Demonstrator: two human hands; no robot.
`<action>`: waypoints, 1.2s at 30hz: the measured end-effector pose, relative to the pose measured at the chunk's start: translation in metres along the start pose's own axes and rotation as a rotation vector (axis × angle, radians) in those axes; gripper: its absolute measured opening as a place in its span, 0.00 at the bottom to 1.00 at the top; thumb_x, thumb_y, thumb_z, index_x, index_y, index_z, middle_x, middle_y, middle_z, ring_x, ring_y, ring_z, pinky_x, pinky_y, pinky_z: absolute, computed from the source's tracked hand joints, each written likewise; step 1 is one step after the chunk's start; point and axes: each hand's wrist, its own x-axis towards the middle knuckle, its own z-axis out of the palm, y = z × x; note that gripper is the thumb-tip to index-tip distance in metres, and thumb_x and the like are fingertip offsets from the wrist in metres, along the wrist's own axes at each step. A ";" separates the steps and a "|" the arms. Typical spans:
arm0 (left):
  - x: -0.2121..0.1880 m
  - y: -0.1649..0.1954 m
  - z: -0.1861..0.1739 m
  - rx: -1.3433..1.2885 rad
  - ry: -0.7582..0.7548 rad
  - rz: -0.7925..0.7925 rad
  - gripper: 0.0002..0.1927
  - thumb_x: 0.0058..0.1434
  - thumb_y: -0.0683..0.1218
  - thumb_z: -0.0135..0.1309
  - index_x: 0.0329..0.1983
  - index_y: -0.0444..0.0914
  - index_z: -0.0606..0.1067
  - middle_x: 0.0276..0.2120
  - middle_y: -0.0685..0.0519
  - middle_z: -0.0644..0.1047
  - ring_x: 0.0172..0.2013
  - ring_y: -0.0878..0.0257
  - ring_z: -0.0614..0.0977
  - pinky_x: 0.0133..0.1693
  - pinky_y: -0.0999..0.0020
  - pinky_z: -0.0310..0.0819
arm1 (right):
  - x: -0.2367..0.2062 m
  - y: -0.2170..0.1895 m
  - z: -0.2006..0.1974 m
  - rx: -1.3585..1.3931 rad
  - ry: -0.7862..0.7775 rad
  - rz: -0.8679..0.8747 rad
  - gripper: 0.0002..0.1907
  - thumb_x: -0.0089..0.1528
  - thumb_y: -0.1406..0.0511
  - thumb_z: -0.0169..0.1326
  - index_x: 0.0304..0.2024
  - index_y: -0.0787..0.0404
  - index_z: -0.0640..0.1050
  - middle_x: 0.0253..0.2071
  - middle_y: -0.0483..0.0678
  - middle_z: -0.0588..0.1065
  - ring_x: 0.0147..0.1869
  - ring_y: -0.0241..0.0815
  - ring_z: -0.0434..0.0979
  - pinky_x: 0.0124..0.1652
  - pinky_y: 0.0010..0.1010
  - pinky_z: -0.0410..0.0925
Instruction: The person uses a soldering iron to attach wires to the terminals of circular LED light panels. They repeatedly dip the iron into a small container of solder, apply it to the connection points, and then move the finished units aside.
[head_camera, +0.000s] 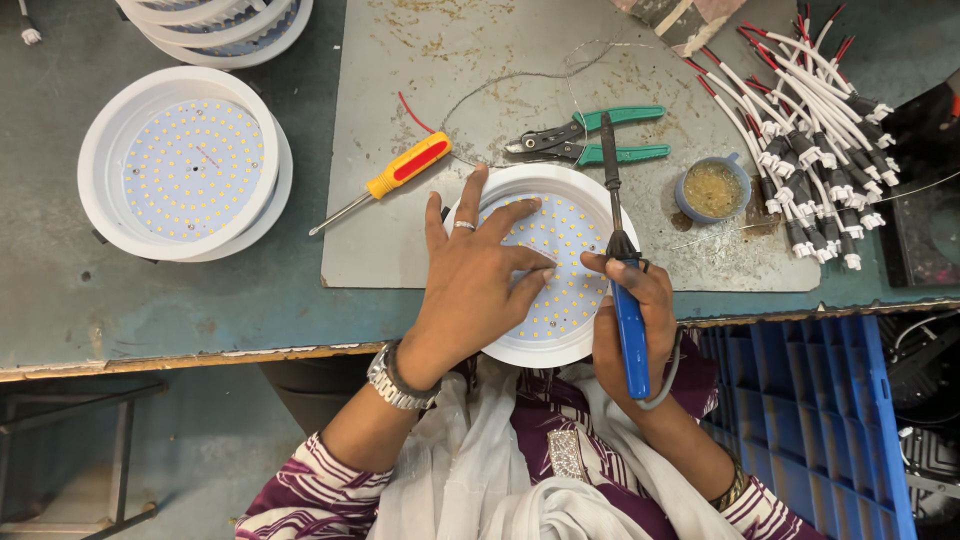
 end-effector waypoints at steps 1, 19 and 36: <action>0.001 0.000 0.000 -0.006 0.001 -0.016 0.04 0.51 0.51 0.65 0.29 0.50 0.86 0.59 0.55 0.76 0.71 0.40 0.54 0.64 0.25 0.31 | 0.000 0.000 0.000 -0.007 -0.001 -0.008 0.27 0.62 0.82 0.43 0.61 0.59 0.66 0.55 0.56 0.79 0.56 0.46 0.72 0.60 0.35 0.66; 0.026 -0.034 0.013 -0.033 0.016 0.233 0.05 0.50 0.51 0.65 0.22 0.47 0.83 0.54 0.56 0.76 0.71 0.41 0.57 0.63 0.24 0.40 | -0.009 0.033 -0.023 0.351 0.004 0.149 0.26 0.72 0.77 0.49 0.70 0.59 0.59 0.63 0.63 0.72 0.56 0.46 0.82 0.55 0.30 0.75; 0.026 -0.054 0.016 -0.155 0.037 0.270 0.04 0.50 0.49 0.66 0.27 0.45 0.85 0.58 0.55 0.77 0.72 0.42 0.59 0.66 0.34 0.50 | 0.034 0.096 -0.074 0.119 0.167 -0.024 0.27 0.76 0.52 0.53 0.66 0.63 0.64 0.63 0.56 0.71 0.71 0.48 0.75 0.69 0.40 0.72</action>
